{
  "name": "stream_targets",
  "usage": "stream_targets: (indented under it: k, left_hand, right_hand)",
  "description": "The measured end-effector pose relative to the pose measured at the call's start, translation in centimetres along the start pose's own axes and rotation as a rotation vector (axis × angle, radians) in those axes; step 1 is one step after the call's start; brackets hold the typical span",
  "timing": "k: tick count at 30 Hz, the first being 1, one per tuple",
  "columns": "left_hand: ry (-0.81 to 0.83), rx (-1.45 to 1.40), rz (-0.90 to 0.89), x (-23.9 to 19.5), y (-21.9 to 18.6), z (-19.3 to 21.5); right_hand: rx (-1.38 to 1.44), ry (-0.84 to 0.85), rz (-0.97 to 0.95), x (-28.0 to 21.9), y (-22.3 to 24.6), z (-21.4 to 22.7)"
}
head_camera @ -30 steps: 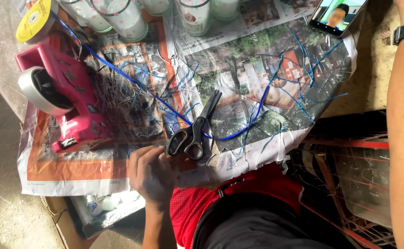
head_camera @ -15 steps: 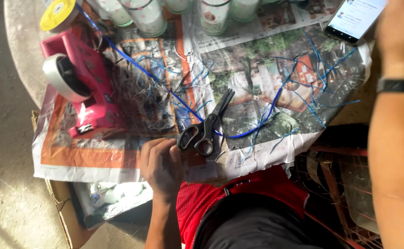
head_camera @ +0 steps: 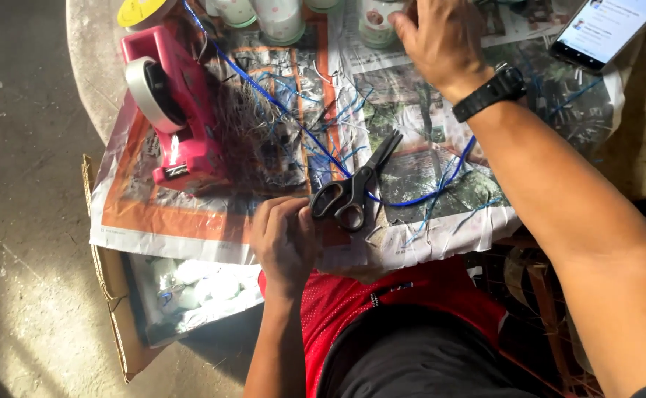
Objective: Wrapping a glass candle in plastic film and securing it with a blue twist tie on a newspaper-covered table.
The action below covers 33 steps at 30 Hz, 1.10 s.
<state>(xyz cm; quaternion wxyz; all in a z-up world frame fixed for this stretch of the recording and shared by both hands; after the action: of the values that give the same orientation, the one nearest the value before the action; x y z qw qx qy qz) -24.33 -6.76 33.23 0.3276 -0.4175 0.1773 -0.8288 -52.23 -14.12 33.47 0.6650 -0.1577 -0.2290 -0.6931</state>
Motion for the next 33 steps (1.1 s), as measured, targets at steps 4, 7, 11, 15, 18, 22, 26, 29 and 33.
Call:
stream_targets:
  k: [4, 7, 11, 15, 18, 22, 26, 29, 33]
  left_hand:
    - [0.021, -0.003, -0.012, 0.3, -0.2, 0.0]
    - [0.025, 0.003, -0.004, 0.1, -0.3, 0.0]
    - [-0.04, 0.002, -0.007, 0.1, -0.6, -0.1]
    - [0.068, -0.199, -0.07, 2.6, -4.8, -0.1]
    - [0.254, -0.379, 0.002, 4.6, -6.4, -1.5]
    - [0.368, -0.153, -0.128, 6.3, -7.6, -3.4]
    - [0.293, -0.122, -0.24, 7.7, -9.0, -2.8]
    - [0.267, -0.04, -0.231, 8.4, -9.2, -2.4]
    - [0.239, -0.102, -0.217, 8.6, -9.9, -1.1]
  right_hand:
    - [0.155, -0.089, 0.09, -1.7, 0.5, 2.1]
    - [0.197, -0.107, 0.141, -4.5, 1.3, 5.3]
    - [0.216, 0.011, 0.187, -9.7, 2.9, 9.2]
    - [0.314, 0.141, 0.158, -12.5, 6.0, 11.4]
    - [0.38, 0.182, 0.218, -13.2, 7.5, 11.5]
    - [0.529, 0.237, 0.163, -13.5, 7.7, 11.7]
    - [0.597, 0.096, 0.083, -12.6, 5.2, 13.1]
    - [0.461, 0.208, 0.237, -9.8, 6.7, 14.0]
    - [0.437, 0.125, 0.254, -8.7, 7.5, 14.6]
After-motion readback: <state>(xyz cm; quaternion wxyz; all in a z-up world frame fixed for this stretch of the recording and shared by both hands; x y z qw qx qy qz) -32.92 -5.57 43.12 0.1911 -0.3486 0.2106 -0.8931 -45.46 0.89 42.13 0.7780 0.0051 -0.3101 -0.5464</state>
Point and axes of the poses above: each hand's wrist, its own x-axis towards the middle knuckle, its own z-axis out of the back of the hand, y = z × x, the point moved 4 cm from there along x, towards the middle knuckle, and after that the axes turned 7 degrees about y, right-handed, at the moved point
